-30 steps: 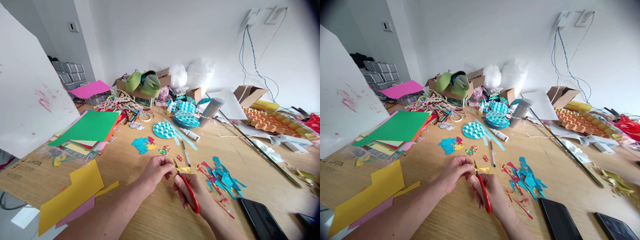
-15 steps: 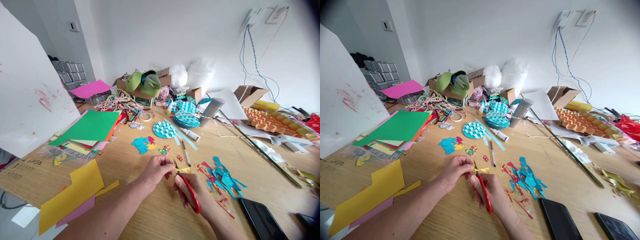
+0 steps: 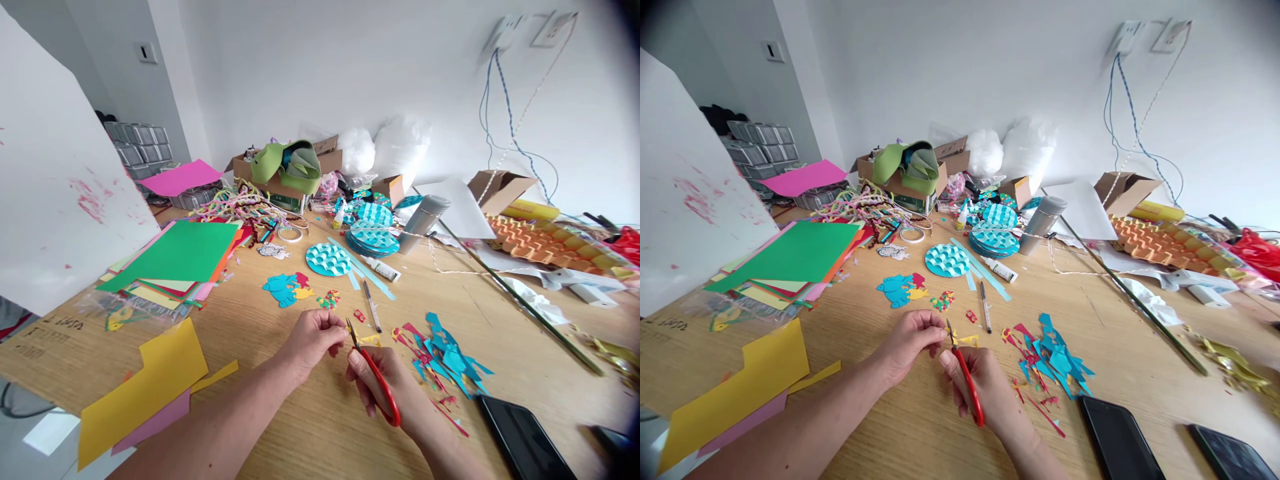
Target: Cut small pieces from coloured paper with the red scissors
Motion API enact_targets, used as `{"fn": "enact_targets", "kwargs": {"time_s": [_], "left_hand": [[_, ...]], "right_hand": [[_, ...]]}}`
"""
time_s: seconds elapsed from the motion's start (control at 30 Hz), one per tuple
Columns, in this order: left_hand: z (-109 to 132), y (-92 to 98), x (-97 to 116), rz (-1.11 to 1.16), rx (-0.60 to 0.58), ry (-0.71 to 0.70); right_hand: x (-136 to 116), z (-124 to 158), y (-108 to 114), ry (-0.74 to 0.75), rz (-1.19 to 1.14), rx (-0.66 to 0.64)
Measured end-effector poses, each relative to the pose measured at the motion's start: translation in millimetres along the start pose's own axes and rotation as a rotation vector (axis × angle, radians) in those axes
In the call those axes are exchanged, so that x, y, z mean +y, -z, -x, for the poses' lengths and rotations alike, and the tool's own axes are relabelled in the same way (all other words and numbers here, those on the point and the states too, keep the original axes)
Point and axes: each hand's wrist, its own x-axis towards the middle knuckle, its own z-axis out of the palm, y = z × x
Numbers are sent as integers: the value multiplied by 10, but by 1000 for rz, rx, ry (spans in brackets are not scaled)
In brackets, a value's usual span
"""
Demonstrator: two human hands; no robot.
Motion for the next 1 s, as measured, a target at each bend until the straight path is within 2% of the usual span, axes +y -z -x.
{"fn": "enact_targets", "kwargs": {"time_s": [0.23,0.6,0.87,1.0], "left_hand": [[3,13,5,-51,8,-16],[-7,16,23,-10,25,-12],[-5,16,10,-44,4,-32],[5,11,20,-23,-4,-29]], "right_hand": [[-17,1,-2,-10,-16,-11],[-17,1,-9,-55,-18,-6],[-115,20,14,-35,16,128],[-83,12,7,-5,67,65]]}}
